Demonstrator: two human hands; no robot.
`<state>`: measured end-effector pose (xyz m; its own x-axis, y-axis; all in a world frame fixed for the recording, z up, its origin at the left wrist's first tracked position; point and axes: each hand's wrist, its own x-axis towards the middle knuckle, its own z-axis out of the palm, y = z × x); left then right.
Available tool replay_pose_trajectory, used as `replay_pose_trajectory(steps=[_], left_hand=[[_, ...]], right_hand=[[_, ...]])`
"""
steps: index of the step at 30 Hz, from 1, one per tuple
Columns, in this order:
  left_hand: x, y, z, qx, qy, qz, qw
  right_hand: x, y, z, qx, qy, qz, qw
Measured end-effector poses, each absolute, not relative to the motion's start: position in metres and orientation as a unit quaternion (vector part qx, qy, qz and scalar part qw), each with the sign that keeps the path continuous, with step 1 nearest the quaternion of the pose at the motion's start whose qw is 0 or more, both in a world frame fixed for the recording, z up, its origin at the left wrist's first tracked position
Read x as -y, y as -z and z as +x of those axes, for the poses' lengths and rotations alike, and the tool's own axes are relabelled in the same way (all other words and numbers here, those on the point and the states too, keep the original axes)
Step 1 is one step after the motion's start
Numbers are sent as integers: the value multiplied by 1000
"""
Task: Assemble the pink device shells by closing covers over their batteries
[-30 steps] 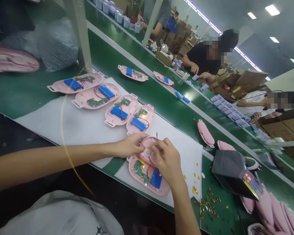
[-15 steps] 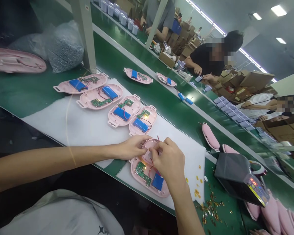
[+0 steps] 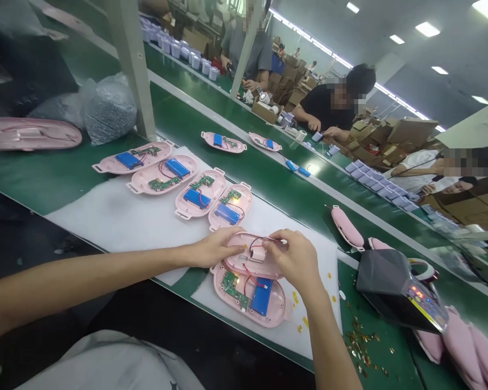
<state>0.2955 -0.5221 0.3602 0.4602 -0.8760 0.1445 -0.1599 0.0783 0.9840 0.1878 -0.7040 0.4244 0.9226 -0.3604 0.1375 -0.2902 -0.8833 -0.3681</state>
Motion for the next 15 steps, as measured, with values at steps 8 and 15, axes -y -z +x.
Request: replay_pose_trajectory(steps=[8,15], left_hand=[[502,-368,296,647,262,566,438],[507,-426,327,747,289,561,209]], right_hand=[[661,-438,122,-13,75,-993,87],[626,-382,117,-163,-114,-972,122]])
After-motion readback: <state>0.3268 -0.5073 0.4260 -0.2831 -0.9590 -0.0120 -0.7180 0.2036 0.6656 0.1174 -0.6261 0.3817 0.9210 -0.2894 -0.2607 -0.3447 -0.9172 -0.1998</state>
